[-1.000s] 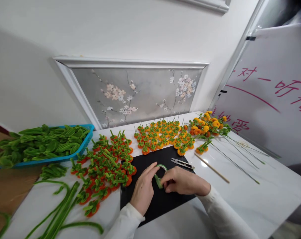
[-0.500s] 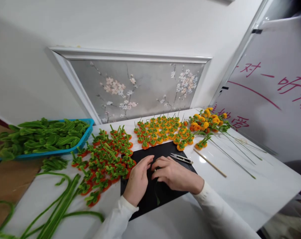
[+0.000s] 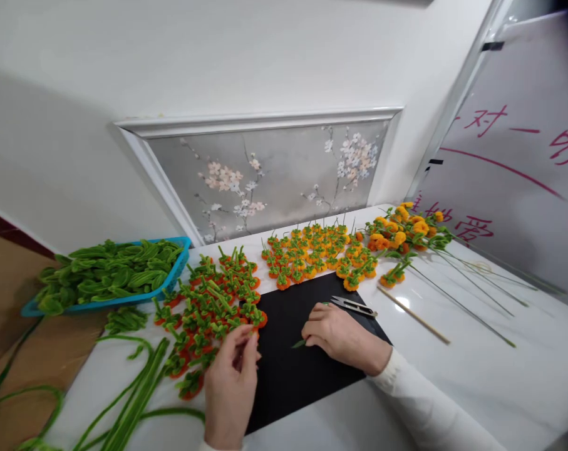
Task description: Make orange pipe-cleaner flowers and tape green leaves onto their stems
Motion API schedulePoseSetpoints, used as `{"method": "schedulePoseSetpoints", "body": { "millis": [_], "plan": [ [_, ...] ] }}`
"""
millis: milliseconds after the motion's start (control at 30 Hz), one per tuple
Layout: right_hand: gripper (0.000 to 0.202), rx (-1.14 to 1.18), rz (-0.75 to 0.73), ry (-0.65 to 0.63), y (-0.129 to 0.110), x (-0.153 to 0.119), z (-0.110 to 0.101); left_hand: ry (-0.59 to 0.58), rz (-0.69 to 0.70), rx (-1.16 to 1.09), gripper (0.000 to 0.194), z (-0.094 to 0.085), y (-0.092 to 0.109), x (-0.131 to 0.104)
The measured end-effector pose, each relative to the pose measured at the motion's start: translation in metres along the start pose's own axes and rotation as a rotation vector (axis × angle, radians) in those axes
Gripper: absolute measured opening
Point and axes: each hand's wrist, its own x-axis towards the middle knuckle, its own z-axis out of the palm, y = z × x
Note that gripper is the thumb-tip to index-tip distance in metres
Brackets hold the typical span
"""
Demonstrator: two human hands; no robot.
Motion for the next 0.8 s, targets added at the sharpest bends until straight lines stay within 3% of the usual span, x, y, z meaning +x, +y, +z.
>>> {"method": "schedulePoseSetpoints", "body": {
  "millis": [133, 367, 533, 600, 700, 800],
  "plan": [
    [0.016, -0.002, 0.024, 0.029, 0.003, -0.002, -0.003, 0.165, -0.024, 0.006, 0.043, -0.016, 0.0, 0.002],
    [0.021, -0.026, 0.007, 0.022, -0.002, -0.003, -0.004, 0.095, -0.178, -0.055, 0.065, -0.014, -0.004, -0.006],
    [0.014, 0.004, 0.002, 0.03, 0.003, -0.002, 0.0, 0.055, -0.181, -0.048, 0.058, -0.009, -0.011, 0.007],
    [0.011, 0.019, -0.009, 0.038, 0.005, -0.002, 0.0, 0.059, -0.12, 0.046, 0.048, -0.01, -0.011, 0.01],
    [0.017, 0.088, -0.011, 0.127, 0.004, -0.001, -0.005, 0.067, 0.123, 0.178, 0.032, -0.01, 0.001, 0.009],
    [0.027, 0.331, -0.005, 0.293, -0.006, 0.0, -0.012, -0.169, 0.289, 0.168, 0.023, -0.001, 0.025, 0.007]
  ]
}}
